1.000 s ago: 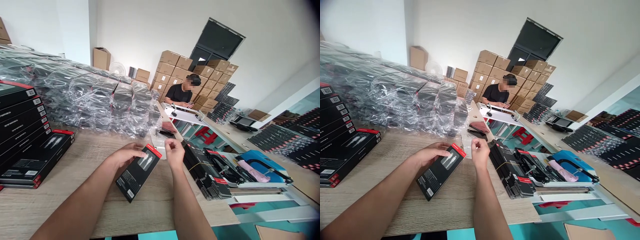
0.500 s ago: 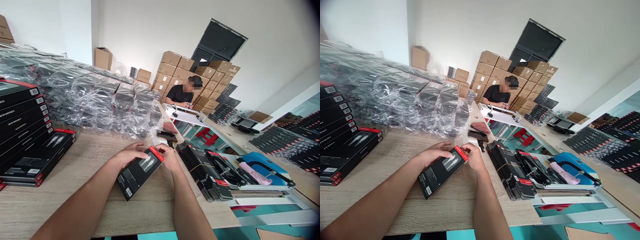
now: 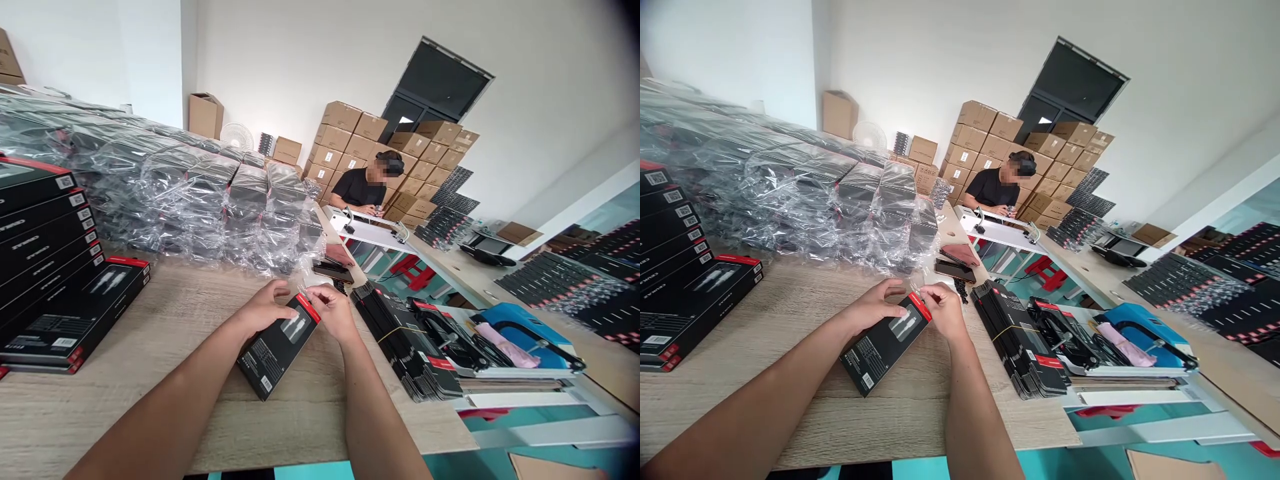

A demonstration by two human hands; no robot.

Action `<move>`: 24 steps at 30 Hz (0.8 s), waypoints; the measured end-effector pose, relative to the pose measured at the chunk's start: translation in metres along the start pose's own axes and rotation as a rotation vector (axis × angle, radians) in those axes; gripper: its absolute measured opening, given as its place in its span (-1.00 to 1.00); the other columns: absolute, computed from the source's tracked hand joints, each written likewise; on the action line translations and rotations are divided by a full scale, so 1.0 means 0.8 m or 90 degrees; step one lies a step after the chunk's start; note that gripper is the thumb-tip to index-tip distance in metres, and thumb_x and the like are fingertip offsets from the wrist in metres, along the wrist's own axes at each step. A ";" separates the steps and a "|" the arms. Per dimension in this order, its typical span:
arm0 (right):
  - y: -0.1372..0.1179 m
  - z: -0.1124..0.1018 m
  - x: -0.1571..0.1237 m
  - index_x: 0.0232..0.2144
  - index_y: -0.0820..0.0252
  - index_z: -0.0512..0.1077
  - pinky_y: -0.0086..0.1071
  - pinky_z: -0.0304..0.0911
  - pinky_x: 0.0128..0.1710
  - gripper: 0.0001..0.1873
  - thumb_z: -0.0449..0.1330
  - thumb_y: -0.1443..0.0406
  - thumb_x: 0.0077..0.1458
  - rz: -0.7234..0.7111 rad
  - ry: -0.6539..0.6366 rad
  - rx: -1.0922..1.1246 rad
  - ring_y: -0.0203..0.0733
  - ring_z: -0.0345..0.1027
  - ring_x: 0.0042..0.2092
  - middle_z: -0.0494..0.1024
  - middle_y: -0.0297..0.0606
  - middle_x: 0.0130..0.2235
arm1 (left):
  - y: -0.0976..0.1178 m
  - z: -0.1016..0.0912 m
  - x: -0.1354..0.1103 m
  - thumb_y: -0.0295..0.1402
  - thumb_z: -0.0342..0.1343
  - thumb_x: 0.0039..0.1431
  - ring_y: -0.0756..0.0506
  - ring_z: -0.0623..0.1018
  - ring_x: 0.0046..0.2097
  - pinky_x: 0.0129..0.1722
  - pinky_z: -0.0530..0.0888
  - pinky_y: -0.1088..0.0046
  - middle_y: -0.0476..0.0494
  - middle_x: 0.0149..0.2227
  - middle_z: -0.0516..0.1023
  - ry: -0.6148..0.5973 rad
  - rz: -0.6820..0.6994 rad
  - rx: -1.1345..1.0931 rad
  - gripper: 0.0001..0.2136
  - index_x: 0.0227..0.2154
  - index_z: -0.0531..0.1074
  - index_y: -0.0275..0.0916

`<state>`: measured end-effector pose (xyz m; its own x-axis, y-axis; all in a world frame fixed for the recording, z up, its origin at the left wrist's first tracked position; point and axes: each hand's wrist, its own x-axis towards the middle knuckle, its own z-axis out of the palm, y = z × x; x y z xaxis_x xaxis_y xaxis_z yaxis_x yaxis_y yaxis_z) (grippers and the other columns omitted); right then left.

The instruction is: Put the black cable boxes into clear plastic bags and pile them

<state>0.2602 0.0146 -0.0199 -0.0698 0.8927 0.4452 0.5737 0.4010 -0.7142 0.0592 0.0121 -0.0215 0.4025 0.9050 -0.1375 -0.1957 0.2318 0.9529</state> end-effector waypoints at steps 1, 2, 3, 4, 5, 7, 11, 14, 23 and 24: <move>0.000 0.000 0.000 -0.36 0.13 0.55 -0.21 0.34 -0.19 -0.78 0.18 0.15 0.07 0.002 0.000 0.005 -0.13 0.43 -0.25 0.56 -0.20 -0.30 | 0.001 -0.001 -0.001 -0.47 0.37 -0.28 -0.21 0.51 -0.02 -0.18 0.47 0.34 -0.29 0.17 0.33 -0.019 -0.008 -0.020 -0.19 0.13 0.22 -0.16; 0.000 0.000 0.001 -0.37 0.13 0.55 -0.20 0.35 -0.18 -0.78 0.19 0.15 0.06 0.007 0.001 0.013 -0.12 0.44 -0.25 0.57 -0.20 -0.30 | 0.003 -0.002 -0.002 -0.46 0.38 -0.30 -0.22 0.52 -0.03 -0.18 0.47 0.32 -0.29 0.16 0.35 -0.039 -0.026 -0.043 -0.16 0.15 0.19 -0.15; 0.000 -0.001 0.001 -0.37 0.13 0.56 -0.19 0.35 -0.18 -0.78 0.21 0.14 0.04 0.017 0.000 0.025 -0.12 0.44 -0.25 0.57 -0.20 -0.30 | 0.005 -0.004 -0.003 -0.46 0.39 -0.31 -0.23 0.53 -0.06 -0.19 0.48 0.31 -0.29 0.14 0.37 -0.060 -0.048 -0.066 -0.13 0.17 0.17 -0.15; 0.000 -0.001 0.002 -0.37 0.14 0.56 -0.19 0.35 -0.18 -0.78 0.22 0.14 0.03 0.029 -0.001 0.039 -0.12 0.45 -0.26 0.58 -0.21 -0.31 | 0.007 -0.007 -0.004 -0.46 0.39 -0.32 -0.23 0.55 -0.08 -0.20 0.48 0.30 -0.29 0.12 0.40 -0.080 -0.070 -0.086 -0.10 0.18 0.15 -0.15; 0.000 -0.002 0.002 -0.37 0.14 0.56 -0.19 0.36 -0.19 -0.77 0.23 0.13 0.01 0.041 -0.001 0.052 -0.11 0.45 -0.27 0.58 -0.21 -0.31 | 0.010 -0.009 -0.006 -0.46 0.40 -0.33 -0.23 0.56 -0.11 -0.21 0.49 0.31 -0.28 0.10 0.42 -0.096 -0.089 -0.103 -0.08 0.20 0.14 -0.15; 0.001 -0.004 0.002 -0.39 0.16 0.56 -0.21 0.36 -0.23 -0.76 0.26 0.12 -0.01 0.050 -0.018 0.071 -0.12 0.45 -0.29 0.58 -0.20 -0.33 | 0.013 -0.012 -0.008 -0.47 0.40 -0.33 -0.22 0.58 -0.15 -0.23 0.49 0.32 -0.27 0.06 0.47 -0.112 -0.111 -0.126 -0.04 0.22 0.10 -0.15; 0.001 -0.004 0.000 -0.40 0.14 0.55 -0.27 0.36 -0.29 -0.75 0.34 0.12 -0.12 0.031 -0.096 0.105 -0.15 0.43 -0.33 0.56 -0.24 -0.36 | 0.014 -0.009 -0.012 -0.44 0.39 -0.32 -0.22 0.59 -0.18 -0.27 0.50 0.32 -0.27 0.00 0.52 -0.104 -0.133 -0.141 0.03 0.28 0.00 -0.16; 0.001 -0.003 0.000 -0.41 0.14 0.55 -0.26 0.35 -0.28 -0.76 0.31 0.11 -0.08 0.041 -0.075 0.102 -0.15 0.43 -0.33 0.56 -0.23 -0.36 | 0.012 -0.006 -0.009 -0.44 0.39 -0.32 -0.23 0.59 -0.17 -0.25 0.50 0.31 -0.29 0.02 0.50 -0.077 -0.141 -0.136 0.03 0.28 0.00 -0.19; 0.000 -0.002 0.001 -0.29 0.09 0.56 -0.27 0.32 -0.23 -0.81 0.16 0.22 0.09 -0.031 -0.025 -0.022 -0.18 0.40 -0.28 0.53 -0.23 -0.32 | -0.012 0.000 0.008 -0.46 0.35 -0.25 -0.16 0.55 -0.14 -0.25 0.47 0.38 -0.33 0.14 0.35 0.033 -0.002 0.075 -0.08 0.23 0.04 -0.16; -0.001 -0.001 0.001 -0.29 0.09 0.57 -0.28 0.31 -0.23 -0.81 0.15 0.24 0.11 -0.040 -0.035 -0.030 -0.18 0.40 -0.29 0.52 -0.24 -0.33 | -0.015 0.001 0.010 -0.45 0.35 -0.23 -0.14 0.55 -0.16 -0.24 0.46 0.38 -0.34 0.15 0.33 0.050 0.028 0.104 -0.12 0.21 0.08 -0.17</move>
<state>0.2608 0.0147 -0.0187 -0.1507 0.8767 0.4568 0.6042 0.4474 -0.6594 0.0651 0.0162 -0.0335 0.3239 0.9398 -0.1088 -0.0607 0.1354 0.9889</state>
